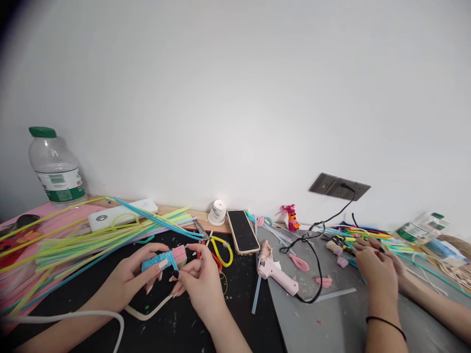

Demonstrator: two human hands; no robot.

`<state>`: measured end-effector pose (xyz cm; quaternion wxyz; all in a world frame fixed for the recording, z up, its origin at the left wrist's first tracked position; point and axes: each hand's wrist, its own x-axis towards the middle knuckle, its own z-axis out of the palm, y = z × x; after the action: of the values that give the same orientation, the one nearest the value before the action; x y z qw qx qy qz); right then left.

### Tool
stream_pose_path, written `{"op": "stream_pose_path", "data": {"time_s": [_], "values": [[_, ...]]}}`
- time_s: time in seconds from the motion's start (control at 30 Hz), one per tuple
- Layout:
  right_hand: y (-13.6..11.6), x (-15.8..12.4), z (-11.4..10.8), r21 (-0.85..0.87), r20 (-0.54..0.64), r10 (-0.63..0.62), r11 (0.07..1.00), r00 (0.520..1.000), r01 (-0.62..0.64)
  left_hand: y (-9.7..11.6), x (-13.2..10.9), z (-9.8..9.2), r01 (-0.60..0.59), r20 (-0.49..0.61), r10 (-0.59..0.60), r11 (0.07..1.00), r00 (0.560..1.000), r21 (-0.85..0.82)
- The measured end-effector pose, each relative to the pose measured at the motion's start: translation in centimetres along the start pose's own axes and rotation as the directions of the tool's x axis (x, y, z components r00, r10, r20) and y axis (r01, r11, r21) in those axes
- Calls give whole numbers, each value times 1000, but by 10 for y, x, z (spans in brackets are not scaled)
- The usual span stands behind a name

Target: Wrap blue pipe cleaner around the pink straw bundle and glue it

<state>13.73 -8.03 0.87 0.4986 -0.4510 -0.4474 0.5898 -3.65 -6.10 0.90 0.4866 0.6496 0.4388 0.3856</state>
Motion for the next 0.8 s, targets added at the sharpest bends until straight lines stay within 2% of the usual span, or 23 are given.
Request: {"op": "stream_pose_path", "data": {"time_s": [0.1,0.2,0.5,0.8], "values": [[1,0,0,20,4,4,1000,1000,-4,-4,1,5,46,12,-44,975,999,-218],[2,1,-1,32,11,3,999,1000,-3,-6,2,10,87,23,-84,936,996,-341],[3,2,-2,27,4,-5,1000,1000,5,-14,6,10,205,181,-127,827,975,-524],[2,2,-2,13,21,-23,1000,1000,22,-1,2,11,309,240,-199,718,950,-624]]}}
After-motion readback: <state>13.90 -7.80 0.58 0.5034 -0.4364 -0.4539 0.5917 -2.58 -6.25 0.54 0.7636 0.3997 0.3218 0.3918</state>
